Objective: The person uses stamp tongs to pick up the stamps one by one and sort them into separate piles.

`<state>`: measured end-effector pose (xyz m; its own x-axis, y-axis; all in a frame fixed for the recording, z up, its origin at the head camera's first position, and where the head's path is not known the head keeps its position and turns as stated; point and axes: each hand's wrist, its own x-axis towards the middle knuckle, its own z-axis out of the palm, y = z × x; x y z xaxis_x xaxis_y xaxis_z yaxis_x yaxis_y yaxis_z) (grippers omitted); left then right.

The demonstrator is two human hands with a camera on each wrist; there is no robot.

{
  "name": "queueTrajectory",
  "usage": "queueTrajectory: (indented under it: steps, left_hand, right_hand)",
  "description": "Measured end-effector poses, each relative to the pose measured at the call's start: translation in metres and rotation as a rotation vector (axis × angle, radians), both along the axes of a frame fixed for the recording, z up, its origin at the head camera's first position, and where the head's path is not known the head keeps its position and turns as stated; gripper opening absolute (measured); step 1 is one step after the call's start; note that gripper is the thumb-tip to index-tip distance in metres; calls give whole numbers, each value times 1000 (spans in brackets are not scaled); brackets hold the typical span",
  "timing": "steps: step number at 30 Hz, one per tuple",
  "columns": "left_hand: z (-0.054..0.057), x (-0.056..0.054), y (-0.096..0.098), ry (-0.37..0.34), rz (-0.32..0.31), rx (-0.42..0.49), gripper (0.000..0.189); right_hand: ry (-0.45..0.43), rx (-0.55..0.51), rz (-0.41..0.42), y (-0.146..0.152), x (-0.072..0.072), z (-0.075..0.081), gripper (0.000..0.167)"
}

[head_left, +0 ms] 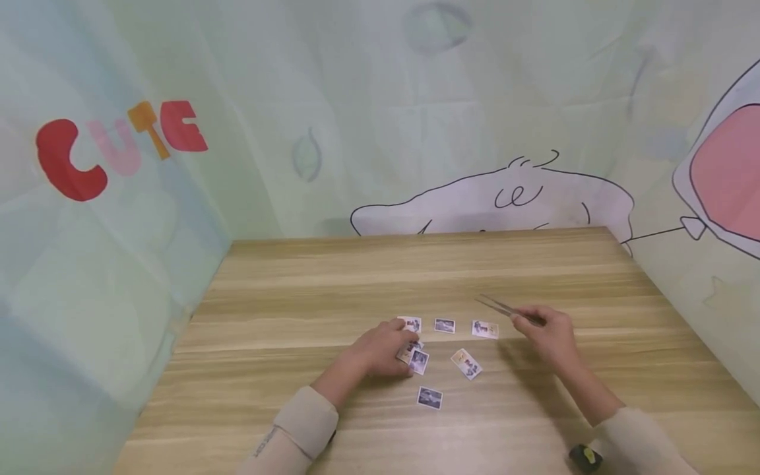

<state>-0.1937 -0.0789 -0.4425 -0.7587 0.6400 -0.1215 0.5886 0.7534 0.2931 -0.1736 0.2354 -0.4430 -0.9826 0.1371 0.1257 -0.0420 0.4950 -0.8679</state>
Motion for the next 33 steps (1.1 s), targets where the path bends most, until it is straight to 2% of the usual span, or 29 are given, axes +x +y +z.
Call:
queueTrajectory:
  steps: [5, 11, 21, 33]
  left_hand:
    - [0, -1, 4, 38, -4, -70, 61]
    - [-2, 0, 8, 79, -1, -98, 63]
    - [1, 0, 6, 28, -26, -66, 58]
    - [1, 2, 6, 25, -20, -58, 61]
  right_hand:
    - [-38, 4, 33, -13, -5, -3, 25]
    - [-69, -34, 77, -33, -8, -3, 21]
    - [-99, -42, 160, -47, -11, -3, 19]
    - [-137, 70, 252, -65, -13, -5, 14]
